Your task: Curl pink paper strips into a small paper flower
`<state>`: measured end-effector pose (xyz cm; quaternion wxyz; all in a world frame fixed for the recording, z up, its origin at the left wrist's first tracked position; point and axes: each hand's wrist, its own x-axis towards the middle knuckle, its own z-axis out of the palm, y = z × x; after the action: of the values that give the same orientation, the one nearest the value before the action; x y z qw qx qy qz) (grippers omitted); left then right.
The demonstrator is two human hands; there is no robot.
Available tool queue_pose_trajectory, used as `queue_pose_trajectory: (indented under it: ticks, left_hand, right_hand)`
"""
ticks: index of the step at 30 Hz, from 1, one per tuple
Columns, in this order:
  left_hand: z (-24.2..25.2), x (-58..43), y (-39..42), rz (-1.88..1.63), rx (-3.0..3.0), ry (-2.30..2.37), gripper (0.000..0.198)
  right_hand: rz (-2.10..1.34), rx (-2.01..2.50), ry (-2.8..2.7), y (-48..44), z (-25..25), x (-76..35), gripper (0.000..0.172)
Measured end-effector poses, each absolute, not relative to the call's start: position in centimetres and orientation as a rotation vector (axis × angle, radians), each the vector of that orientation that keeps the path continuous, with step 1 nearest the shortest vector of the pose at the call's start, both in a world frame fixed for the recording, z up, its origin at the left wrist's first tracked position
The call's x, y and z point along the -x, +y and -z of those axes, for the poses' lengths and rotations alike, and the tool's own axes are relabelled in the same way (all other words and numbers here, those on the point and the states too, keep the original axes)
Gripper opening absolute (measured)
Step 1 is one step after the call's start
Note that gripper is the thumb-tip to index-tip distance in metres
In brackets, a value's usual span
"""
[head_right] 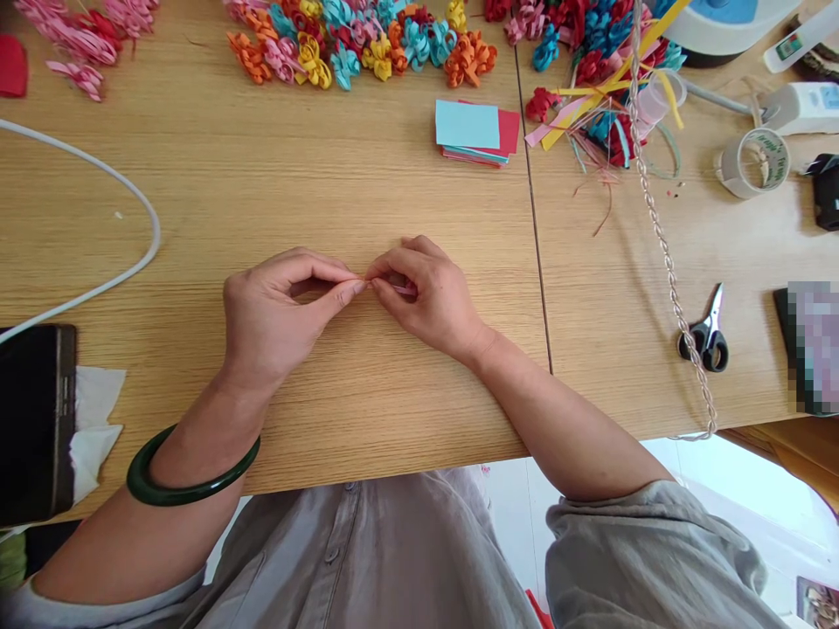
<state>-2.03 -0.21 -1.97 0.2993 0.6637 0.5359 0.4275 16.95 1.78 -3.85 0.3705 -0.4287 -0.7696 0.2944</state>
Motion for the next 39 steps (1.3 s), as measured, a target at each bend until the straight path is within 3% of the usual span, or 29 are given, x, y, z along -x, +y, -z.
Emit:
queue_pose_trajectory:
  ticks: [25, 30, 35, 37, 39]
  left_hand:
    - [1.5, 2.4, -0.2, -0.99, -2.277, 1.5, 0.015]
    - [0.9, 2.5, -0.1, -1.061, -2.493, 1.449, 0.034]
    - [0.8, 2.3, -0.1, -1.105, -2.018, 1.31, 0.066]
    - [1.0, 2.1, -0.1, -1.156, -1.659, 1.292, 0.062]
    - [1.1, 1.9, -0.2, -1.156, -1.36, 1.29, 0.04]
  right_hand:
    - [-0.746, 0.859, -2.045, 1.7, 3.2, -17.1, 0.019]
    - [-0.886, 0.925, -1.993, 1.7, 2.9, -17.2, 0.033]
    - [-0.986, 1.024, -1.846, 1.9, 2.9, -17.2, 0.044]
    - [-1.022, 1.076, -1.74, 2.0, 2.8, -17.2, 0.045]
    - [-1.079, 1.113, -1.632, 2.0, 2.6, -17.1, 0.045]
